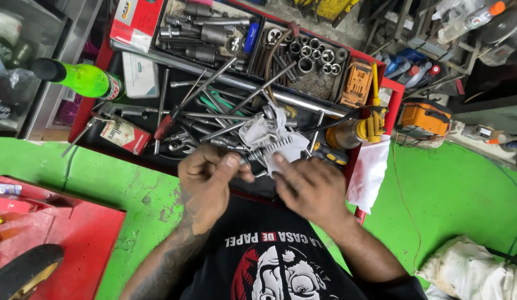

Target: Disassembling a motorcycle brake master cylinder to remove the internal piston and spring assembly using pliers.

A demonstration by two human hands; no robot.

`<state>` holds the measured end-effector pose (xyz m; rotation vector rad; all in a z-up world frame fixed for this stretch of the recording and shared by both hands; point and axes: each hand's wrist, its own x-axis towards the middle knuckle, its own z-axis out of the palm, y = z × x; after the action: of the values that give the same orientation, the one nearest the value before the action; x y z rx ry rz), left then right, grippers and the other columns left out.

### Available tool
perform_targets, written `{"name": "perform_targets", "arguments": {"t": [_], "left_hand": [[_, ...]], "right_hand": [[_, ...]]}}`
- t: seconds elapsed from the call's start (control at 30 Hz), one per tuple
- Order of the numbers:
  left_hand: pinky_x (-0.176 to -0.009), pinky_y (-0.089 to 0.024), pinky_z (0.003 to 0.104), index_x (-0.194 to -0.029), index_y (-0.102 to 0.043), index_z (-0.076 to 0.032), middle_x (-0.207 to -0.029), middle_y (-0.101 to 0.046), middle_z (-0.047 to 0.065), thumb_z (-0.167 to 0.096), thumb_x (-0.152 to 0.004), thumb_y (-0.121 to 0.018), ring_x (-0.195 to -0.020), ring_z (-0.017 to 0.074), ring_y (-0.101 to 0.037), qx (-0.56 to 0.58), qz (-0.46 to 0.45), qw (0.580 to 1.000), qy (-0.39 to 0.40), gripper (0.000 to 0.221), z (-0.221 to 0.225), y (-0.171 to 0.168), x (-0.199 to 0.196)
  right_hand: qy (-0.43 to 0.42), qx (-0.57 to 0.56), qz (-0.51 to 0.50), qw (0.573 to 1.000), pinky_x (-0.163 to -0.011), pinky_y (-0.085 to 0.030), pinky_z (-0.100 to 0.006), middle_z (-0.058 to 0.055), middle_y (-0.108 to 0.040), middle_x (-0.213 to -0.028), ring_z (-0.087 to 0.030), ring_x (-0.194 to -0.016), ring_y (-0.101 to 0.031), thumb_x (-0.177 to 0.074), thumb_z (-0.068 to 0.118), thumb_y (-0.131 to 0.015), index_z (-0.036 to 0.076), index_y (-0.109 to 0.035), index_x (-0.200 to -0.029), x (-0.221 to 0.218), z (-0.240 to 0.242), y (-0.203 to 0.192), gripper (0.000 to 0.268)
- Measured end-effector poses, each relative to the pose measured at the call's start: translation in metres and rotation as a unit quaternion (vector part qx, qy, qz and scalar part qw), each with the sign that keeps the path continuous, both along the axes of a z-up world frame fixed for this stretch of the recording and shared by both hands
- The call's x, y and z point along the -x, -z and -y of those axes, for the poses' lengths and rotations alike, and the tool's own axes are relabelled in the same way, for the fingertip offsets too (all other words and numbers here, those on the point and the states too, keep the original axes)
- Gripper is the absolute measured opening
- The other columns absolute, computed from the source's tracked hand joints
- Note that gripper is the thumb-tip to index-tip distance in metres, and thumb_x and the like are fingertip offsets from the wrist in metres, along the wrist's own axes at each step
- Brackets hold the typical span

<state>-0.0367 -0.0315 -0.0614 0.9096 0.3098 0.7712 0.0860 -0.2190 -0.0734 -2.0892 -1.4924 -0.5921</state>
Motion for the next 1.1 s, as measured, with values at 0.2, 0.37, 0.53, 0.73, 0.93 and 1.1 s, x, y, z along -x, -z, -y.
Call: {"name": "perform_targets", "arguments": {"t": [0.2,0.37,0.53,0.73,0.93,1.1], "left_hand": [[-0.073,-0.075,0.044,-0.096,-0.062,0.006,-0.086,-0.077,0.028,0.008,-0.102,-0.071,-0.076,0.0334,-0.083,-0.088,-0.056,0.994,-0.03,0.011,-0.037,-0.009,0.01],[-0.076,-0.074,0.044,-0.098,-0.063,0.008,-0.088,-0.077,0.028,0.008,-0.102,-0.072,-0.079,0.0309,-0.084,-0.092,-0.058,0.993,-0.038,0.011,-0.038,0.014,0.014],[-0.077,-0.074,0.045,-0.103,-0.061,0.009,-0.09,-0.077,0.029,0.007,-0.103,-0.072,-0.082,0.0307,-0.084,-0.081,-0.051,0.995,-0.024,0.011,-0.035,0.029,0.019],[-0.076,-0.074,0.046,-0.104,-0.061,0.01,-0.09,-0.078,0.029,0.008,-0.103,-0.072,-0.082,0.0305,-0.084,-0.088,-0.06,0.994,-0.007,0.011,-0.03,0.034,0.018],[-0.075,-0.075,0.047,-0.101,-0.059,0.01,-0.091,-0.078,0.029,0.012,-0.102,-0.07,-0.083,0.0311,-0.084,-0.093,-0.055,0.994,0.018,0.011,-0.026,0.032,0.017],[-0.073,-0.074,0.048,-0.099,-0.065,0.011,-0.094,-0.078,0.031,0.016,-0.091,-0.083,-0.086,0.0352,-0.085,-0.191,-0.082,0.978,-0.018,0.02,-0.036,0.041,0.026]], "right_hand": [[0.04,0.105,-0.119,0.987,-0.074,-0.062,-0.057,-0.013,-0.071,-0.115,-0.044,-0.094,-0.074,-0.085,0.033,-0.09,0.008,-0.08,-0.133,-0.027,-0.014,-0.004,0.055],[0.04,0.114,-0.064,0.991,-0.073,-0.063,-0.043,0.0,-0.071,-0.112,-0.03,-0.089,-0.072,-0.092,0.022,-0.084,0.018,-0.087,-0.107,-0.049,-0.022,0.047,0.015],[0.021,0.146,-0.073,0.986,-0.079,-0.065,-0.056,-0.007,-0.068,-0.119,-0.041,-0.097,-0.072,-0.093,0.043,-0.085,0.019,-0.071,-0.15,-0.047,-0.022,0.046,0.063],[-0.03,0.046,-0.149,0.987,-0.07,-0.065,-0.043,-0.013,-0.078,-0.098,-0.039,-0.086,-0.078,-0.106,0.021,-0.077,0.007,-0.085,-0.109,-0.053,-0.016,0.062,0.017],[0.017,-0.041,-0.197,0.979,-0.07,-0.063,-0.035,-0.005,-0.077,-0.081,-0.027,-0.075,-0.076,-0.093,0.018,-0.097,0.007,-0.081,-0.086,-0.054,-0.025,0.052,0.02],[0.021,0.041,-0.143,0.989,-0.087,-0.061,-0.053,-0.015,-0.075,-0.087,-0.041,-0.085,-0.075,-0.089,0.03,-0.095,0.007,-0.071,-0.095,-0.043,-0.015,0.038,0.034]]}}
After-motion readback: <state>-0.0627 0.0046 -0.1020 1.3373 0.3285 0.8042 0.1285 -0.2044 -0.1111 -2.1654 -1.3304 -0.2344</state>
